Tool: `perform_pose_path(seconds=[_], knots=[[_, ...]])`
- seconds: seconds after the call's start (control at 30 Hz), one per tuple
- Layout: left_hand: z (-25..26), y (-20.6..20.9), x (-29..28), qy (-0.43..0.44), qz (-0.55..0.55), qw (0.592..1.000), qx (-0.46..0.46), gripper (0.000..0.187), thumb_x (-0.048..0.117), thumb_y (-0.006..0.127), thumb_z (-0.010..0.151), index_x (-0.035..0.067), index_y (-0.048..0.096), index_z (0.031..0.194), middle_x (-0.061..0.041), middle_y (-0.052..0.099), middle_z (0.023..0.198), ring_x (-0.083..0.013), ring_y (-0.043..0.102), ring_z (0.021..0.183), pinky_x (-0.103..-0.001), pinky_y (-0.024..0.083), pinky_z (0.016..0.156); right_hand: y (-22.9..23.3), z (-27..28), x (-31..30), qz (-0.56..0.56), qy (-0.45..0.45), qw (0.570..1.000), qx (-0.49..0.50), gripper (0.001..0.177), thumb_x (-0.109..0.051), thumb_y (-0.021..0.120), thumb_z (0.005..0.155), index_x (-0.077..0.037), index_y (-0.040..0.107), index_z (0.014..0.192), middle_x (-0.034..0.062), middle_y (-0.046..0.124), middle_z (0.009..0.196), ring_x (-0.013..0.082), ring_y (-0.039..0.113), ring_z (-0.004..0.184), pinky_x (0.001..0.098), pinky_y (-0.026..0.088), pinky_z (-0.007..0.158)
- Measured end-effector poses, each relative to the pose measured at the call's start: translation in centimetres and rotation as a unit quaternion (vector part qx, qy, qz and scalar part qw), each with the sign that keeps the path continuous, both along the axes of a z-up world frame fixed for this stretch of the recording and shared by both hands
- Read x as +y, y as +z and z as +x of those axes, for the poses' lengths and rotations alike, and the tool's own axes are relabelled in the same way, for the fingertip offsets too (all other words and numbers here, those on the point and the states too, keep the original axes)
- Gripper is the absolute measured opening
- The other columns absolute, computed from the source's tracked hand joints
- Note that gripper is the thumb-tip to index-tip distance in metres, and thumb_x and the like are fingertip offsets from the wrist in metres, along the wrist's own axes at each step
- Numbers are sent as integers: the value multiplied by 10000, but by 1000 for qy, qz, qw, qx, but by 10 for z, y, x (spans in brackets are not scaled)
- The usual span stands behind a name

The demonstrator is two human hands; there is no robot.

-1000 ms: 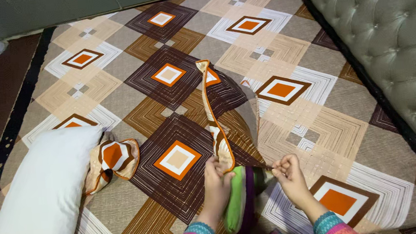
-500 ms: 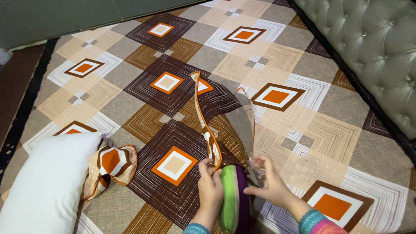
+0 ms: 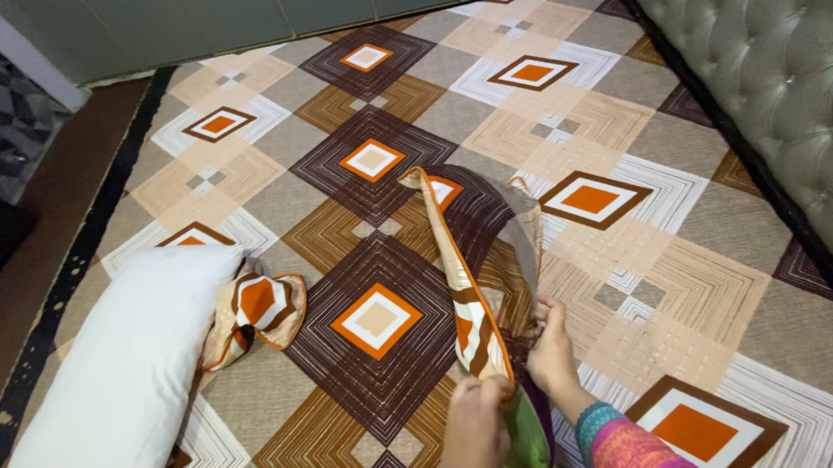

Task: The person picks up a pillowcase and a pillow, spreads the pillowcase out on a bed, and slides the pillow into it by hand.

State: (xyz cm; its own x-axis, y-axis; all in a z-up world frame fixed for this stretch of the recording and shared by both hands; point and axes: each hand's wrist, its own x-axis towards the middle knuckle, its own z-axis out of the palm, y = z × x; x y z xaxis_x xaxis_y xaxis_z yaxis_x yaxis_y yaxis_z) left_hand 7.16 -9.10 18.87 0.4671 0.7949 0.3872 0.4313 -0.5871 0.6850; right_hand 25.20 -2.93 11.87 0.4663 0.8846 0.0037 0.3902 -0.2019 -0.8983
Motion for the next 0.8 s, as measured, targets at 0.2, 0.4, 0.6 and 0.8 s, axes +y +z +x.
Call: perform_pose_path(seconds=[0.2,0.4,0.6,0.8], knots=[[7,-8,-1,120,-32,992,-29,269,-27,670,840,-14,561,1086,-213,679,987,-394,643,959,-469,498,863,-5,3,-8,18,27,999,-10,625,177,538,750,-87,438,1308,97,718,860,217,705,797,341,556,748],[8,-36,15,265,-74,959,-68,292,62,645,918,-4,536,1181,-200,700,1019,-359,698,968,-430,557,837,10,13,-60,40,139,988,-46,471,-58,776,798,-70,487,1169,131,634,766,268,651,679,376,552,649],[5,-41,8,256,-62,963,-48,300,28,665,862,-2,562,1142,-194,697,1016,-382,649,1008,-455,507,878,-8,18,-103,83,285,950,-98,405,-143,776,872,-63,490,1148,152,707,882,318,708,829,400,570,706],[-13,-56,3,174,31,984,28,214,-64,601,887,36,620,1075,-123,731,987,-317,630,1016,-453,441,975,16,12,-95,-78,266,956,-94,580,-57,726,835,-109,432,1332,128,752,853,269,733,786,385,582,707]])
